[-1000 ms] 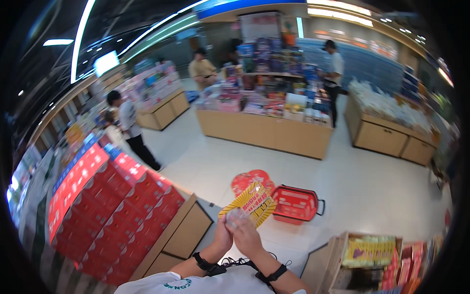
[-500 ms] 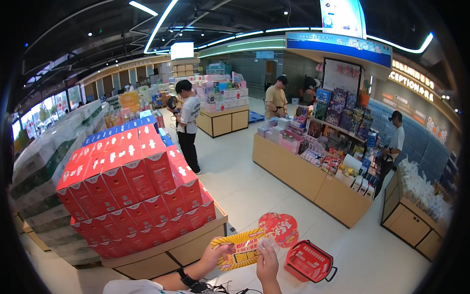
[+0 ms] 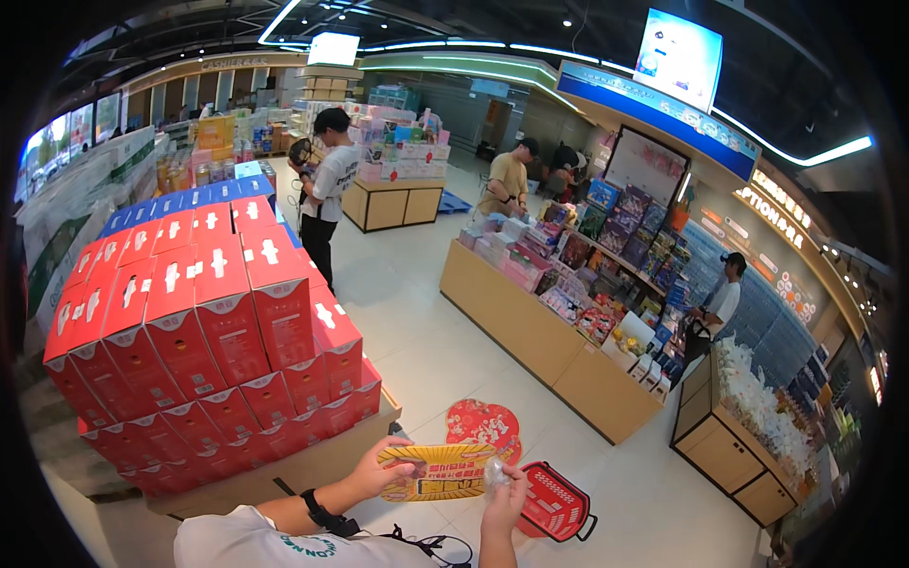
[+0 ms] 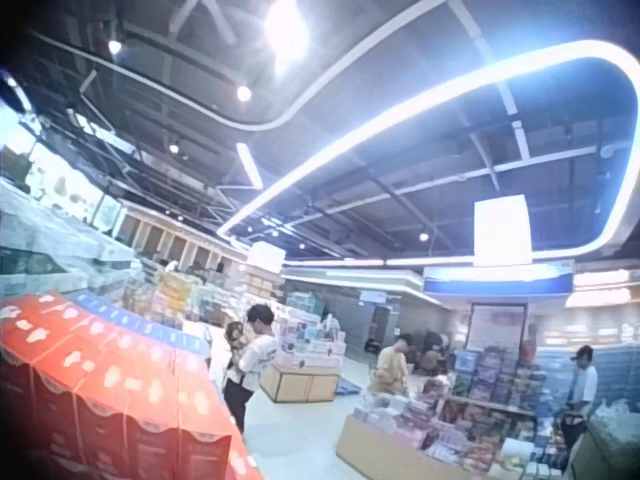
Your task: Stocking and organizing snack packages on a display shelf in a supermarket.
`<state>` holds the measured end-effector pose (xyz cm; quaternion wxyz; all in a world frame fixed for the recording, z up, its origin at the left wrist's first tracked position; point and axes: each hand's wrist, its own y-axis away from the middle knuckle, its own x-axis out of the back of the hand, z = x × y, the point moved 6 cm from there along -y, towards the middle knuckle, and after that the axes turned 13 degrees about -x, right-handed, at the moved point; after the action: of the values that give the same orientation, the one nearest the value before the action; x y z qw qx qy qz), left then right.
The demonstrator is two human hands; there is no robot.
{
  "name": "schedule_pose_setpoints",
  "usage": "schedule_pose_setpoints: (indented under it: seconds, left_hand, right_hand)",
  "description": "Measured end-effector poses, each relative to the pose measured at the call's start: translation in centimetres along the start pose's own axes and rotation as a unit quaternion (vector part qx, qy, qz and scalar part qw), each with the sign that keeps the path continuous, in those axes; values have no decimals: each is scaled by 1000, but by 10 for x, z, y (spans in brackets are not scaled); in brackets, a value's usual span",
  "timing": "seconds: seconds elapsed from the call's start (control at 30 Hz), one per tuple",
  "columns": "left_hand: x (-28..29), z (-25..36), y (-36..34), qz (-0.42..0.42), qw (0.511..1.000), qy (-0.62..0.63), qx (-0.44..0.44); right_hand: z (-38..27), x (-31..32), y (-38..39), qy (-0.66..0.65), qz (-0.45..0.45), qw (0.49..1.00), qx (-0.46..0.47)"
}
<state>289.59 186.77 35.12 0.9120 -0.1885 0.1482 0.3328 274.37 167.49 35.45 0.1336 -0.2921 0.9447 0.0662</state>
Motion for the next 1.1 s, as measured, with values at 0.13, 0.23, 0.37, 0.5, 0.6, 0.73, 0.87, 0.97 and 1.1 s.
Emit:
schedule_pose_setpoints:
  seconds: [0.13, 0.23, 0.37, 0.5, 0.6, 0.73, 0.87, 0.97, 1.1]
  left_hand:
    - [44, 21, 8, 65, 990, 1, -123]
    - [71, 44, 19, 104, 981, -23, -164]
    - [99, 59, 38, 133, 980, -45, -143]
    - [104, 66, 58, 138, 984, -42, -108]
    - [102, 69, 62, 167, 973, -43, -154]
    - [87, 65, 50, 198, 962, -70, -176]
    - [70, 53, 26, 300, 930, -17, -211]
    - [50, 25, -3, 324, 914, 8, -245]
    - [16, -18, -38, 292, 928, 34, -230]
  right_hand:
    - [17, -51, 1, 18, -85, 996, 27]
    - [19, -85, 1, 95, -173, 979, 57]
    - [33, -118, -12, 10, -249, 968, -35]
    - [20, -161, -14, 14, -335, 941, -40]
    - [9, -174, -15, 20, -351, 935, -42]
    - [13, -164, -33, -9, -377, 924, -61]
    - [14, -132, -55, 103, -365, 924, 42]
    - [-14, -106, -76, 240, -296, 904, 196]
    - [-51, -92, -112, 266, -252, 877, 311]
